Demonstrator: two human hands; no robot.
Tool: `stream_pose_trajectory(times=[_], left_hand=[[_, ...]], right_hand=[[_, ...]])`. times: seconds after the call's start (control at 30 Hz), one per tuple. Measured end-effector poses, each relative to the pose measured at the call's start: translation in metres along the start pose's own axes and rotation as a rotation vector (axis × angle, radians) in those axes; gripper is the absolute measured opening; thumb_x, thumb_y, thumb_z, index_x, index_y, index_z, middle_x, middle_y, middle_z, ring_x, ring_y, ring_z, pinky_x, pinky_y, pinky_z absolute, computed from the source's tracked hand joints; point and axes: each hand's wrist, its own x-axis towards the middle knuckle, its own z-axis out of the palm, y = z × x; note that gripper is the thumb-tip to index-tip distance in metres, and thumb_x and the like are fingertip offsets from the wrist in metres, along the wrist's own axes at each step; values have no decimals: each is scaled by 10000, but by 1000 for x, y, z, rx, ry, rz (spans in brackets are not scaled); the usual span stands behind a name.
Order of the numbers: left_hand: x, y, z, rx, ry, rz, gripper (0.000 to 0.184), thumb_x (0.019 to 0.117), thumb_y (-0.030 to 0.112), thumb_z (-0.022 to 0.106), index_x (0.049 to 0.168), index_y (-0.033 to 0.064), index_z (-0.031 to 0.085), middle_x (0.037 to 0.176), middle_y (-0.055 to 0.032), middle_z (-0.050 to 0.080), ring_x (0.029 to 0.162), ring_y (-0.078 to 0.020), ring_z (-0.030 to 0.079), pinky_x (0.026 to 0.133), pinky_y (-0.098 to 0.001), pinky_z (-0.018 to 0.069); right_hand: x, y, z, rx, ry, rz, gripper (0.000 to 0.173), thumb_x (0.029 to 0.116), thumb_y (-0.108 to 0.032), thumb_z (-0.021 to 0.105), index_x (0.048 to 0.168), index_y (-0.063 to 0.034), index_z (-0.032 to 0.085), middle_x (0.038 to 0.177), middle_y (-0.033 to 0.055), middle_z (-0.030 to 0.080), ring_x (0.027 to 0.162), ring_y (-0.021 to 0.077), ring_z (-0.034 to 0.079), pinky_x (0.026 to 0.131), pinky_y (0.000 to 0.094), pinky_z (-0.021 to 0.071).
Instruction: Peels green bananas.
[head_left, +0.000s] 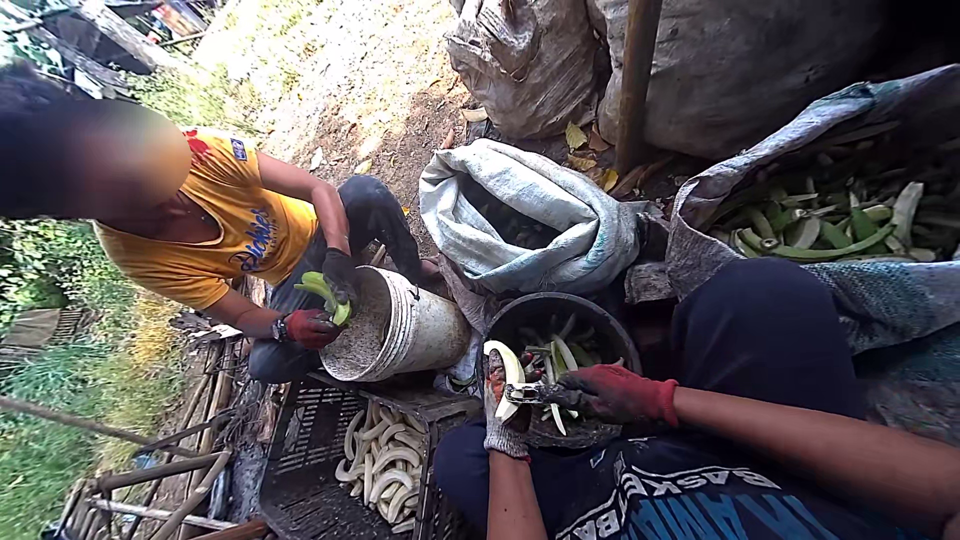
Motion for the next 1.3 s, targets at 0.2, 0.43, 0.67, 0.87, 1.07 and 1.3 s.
stream_pose_trajectory(times=[0.2,0.43,0.67,0.87,1.07,1.3], left_hand=[[-7,5,-7,-107,-194,-178,494,1126,395,192,1180,104,587,895,-100,740,646,-151,716,512,-250,579],[-11,13,-14,168,-195,-274,413,1129,355,263,1372,95,474,933,-154,723,687,-214,716,536,-292,579],[1,6,-27,303,42,-55,397,1117,280,395,1388,5,489,1006,-151,706,832,-218,721,737,-374,616],[1,8,-27,61,10,-63,367,1130,296,279,1309,62,498,998,-85,709,753,-112,700,576,-227,559],[-6,8,-14,-31,8,-17,474,1122,407,226,1251,91,554,934,-53,717,762,-113,707,635,-252,598],[-13,13,-6,160,48,38,422,1130,295,274,1339,16,512,1033,-103,670,864,-120,668,761,-279,574]], right_hand=[[18,3,-28,-289,126,126,341,1054,-227,527,1319,-21,590,1238,272,646,1136,461,646,908,627,499],[24,19,-61,-374,248,169,286,1041,-217,549,1261,-62,644,1147,213,682,1059,410,674,863,591,521],[2,9,-54,-489,-62,273,300,1041,-221,544,1235,-14,642,1151,272,676,1098,479,651,865,669,483],[-3,11,-51,-225,65,139,286,1071,-202,516,1241,-5,633,1104,262,683,1063,453,661,899,642,483],[16,7,-24,-54,-120,-61,367,1084,-341,532,1140,-3,664,966,207,687,931,377,671,868,611,490],[34,-10,-16,-364,14,67,355,1015,-188,590,1325,-13,582,1226,283,642,1136,482,636,909,653,491]])
